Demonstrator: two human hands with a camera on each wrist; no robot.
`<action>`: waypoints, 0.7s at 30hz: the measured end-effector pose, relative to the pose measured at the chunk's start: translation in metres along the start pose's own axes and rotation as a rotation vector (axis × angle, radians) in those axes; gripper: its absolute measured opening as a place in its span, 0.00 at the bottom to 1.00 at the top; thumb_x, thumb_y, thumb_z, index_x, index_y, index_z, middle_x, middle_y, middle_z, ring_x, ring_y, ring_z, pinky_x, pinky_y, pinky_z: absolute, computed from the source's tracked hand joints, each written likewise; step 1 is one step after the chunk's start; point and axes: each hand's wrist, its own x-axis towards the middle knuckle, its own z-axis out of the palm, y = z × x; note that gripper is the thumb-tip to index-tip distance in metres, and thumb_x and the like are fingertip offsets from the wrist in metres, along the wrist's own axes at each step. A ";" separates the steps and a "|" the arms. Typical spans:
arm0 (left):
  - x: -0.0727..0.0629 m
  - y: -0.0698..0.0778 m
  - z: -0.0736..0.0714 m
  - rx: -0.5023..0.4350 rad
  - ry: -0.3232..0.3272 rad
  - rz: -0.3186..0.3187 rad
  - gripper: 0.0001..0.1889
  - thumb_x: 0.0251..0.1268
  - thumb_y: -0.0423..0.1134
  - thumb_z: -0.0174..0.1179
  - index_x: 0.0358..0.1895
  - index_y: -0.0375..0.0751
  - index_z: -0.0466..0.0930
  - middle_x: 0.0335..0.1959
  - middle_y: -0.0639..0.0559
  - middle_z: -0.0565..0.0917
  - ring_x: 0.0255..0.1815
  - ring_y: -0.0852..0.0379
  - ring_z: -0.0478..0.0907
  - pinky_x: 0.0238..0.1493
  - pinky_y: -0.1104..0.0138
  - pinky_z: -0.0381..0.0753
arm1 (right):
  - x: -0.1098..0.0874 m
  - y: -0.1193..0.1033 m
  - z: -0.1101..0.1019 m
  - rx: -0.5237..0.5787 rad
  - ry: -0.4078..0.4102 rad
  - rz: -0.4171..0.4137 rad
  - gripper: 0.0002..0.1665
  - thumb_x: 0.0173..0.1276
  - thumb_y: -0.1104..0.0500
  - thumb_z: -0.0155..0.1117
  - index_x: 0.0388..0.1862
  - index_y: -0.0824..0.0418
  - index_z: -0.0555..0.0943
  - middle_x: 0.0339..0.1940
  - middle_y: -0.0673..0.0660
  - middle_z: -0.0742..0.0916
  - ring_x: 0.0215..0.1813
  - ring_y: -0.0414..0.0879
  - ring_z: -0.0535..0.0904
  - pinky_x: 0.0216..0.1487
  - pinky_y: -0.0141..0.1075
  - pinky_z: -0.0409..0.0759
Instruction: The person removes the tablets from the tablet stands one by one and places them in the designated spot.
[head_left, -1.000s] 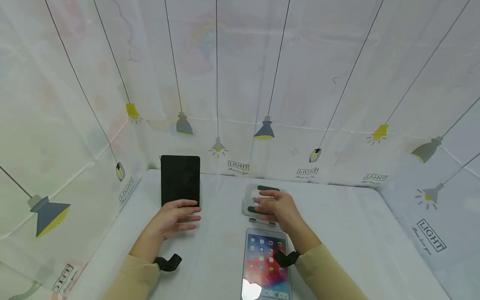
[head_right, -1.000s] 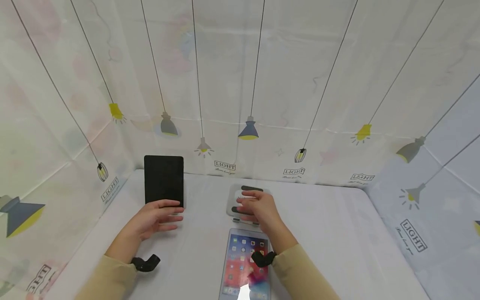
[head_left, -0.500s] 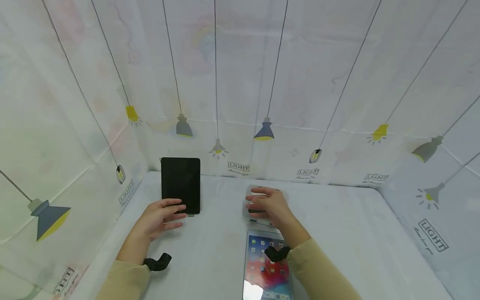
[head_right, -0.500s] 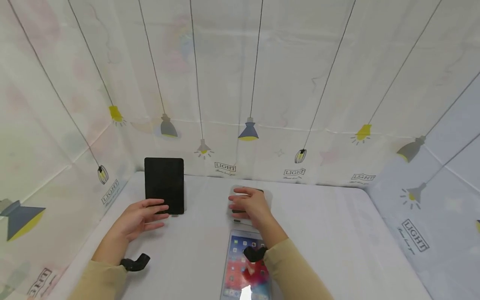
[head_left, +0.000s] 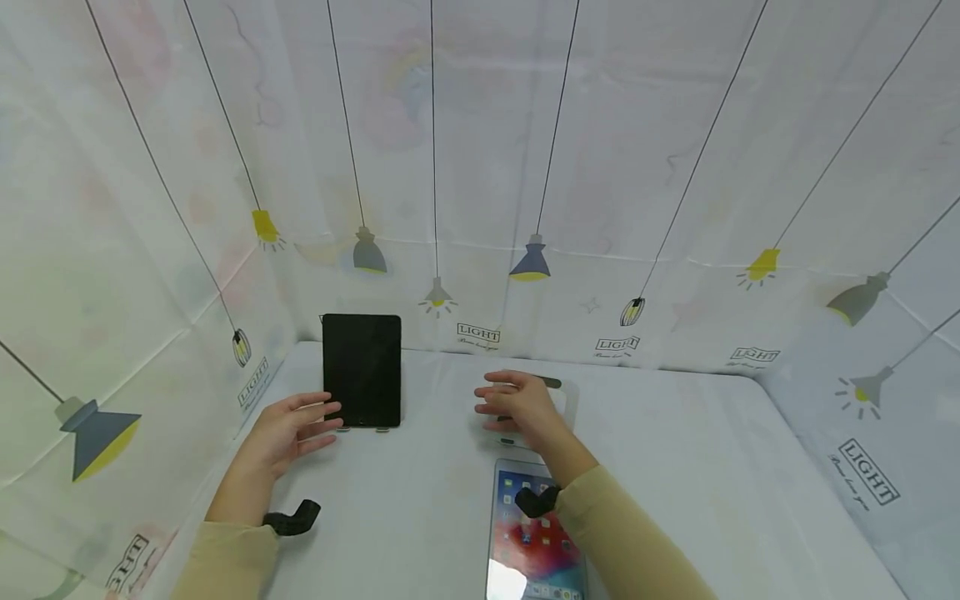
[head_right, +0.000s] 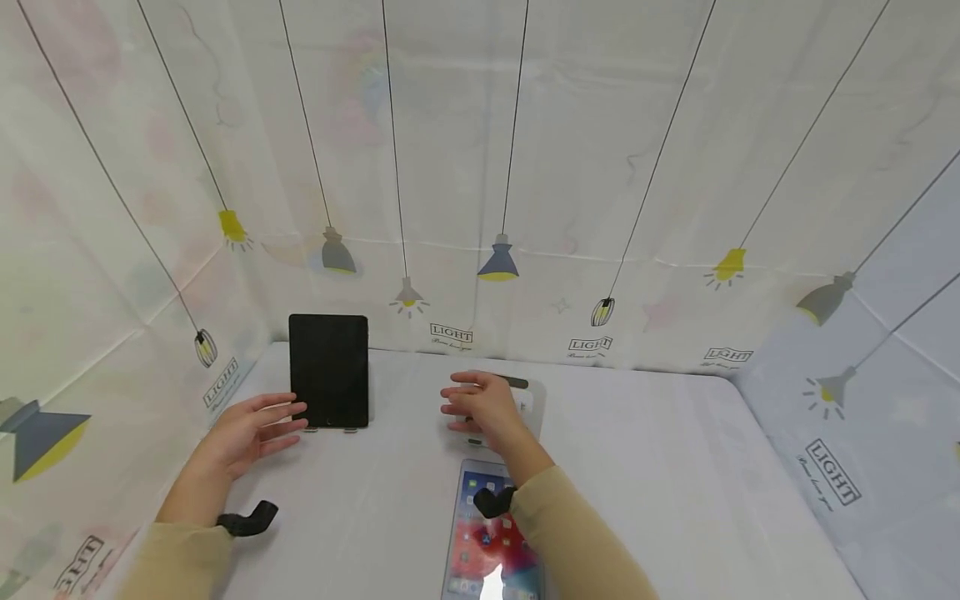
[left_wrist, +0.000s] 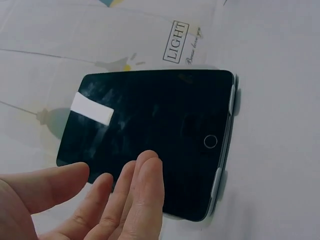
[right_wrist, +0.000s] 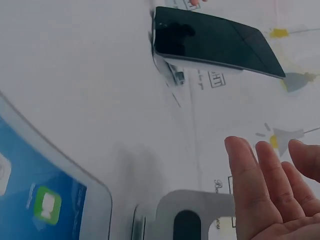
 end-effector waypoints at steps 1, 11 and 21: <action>0.000 0.000 -0.003 0.002 0.013 0.001 0.33 0.84 0.39 0.59 0.83 0.33 0.59 0.67 0.50 0.86 0.60 0.51 0.90 0.61 0.57 0.91 | 0.001 0.000 0.003 -0.001 -0.006 -0.002 0.25 0.76 0.64 0.69 0.71 0.58 0.80 0.65 0.66 0.89 0.54 0.56 0.94 0.48 0.50 0.94; 0.002 0.008 -0.021 -0.008 0.096 -0.013 0.29 0.83 0.40 0.61 0.80 0.38 0.65 0.59 0.58 0.90 0.59 0.55 0.91 0.63 0.59 0.89 | 0.014 -0.005 0.031 -0.005 -0.017 -0.025 0.24 0.76 0.63 0.69 0.69 0.57 0.81 0.65 0.66 0.89 0.53 0.55 0.94 0.49 0.48 0.94; 0.013 0.016 -0.035 -0.006 0.110 0.013 0.26 0.84 0.39 0.59 0.77 0.39 0.67 0.47 0.67 0.91 0.58 0.54 0.91 0.62 0.59 0.89 | 0.028 -0.008 0.050 0.000 0.002 -0.036 0.23 0.75 0.66 0.68 0.67 0.58 0.82 0.62 0.64 0.91 0.53 0.57 0.94 0.48 0.48 0.94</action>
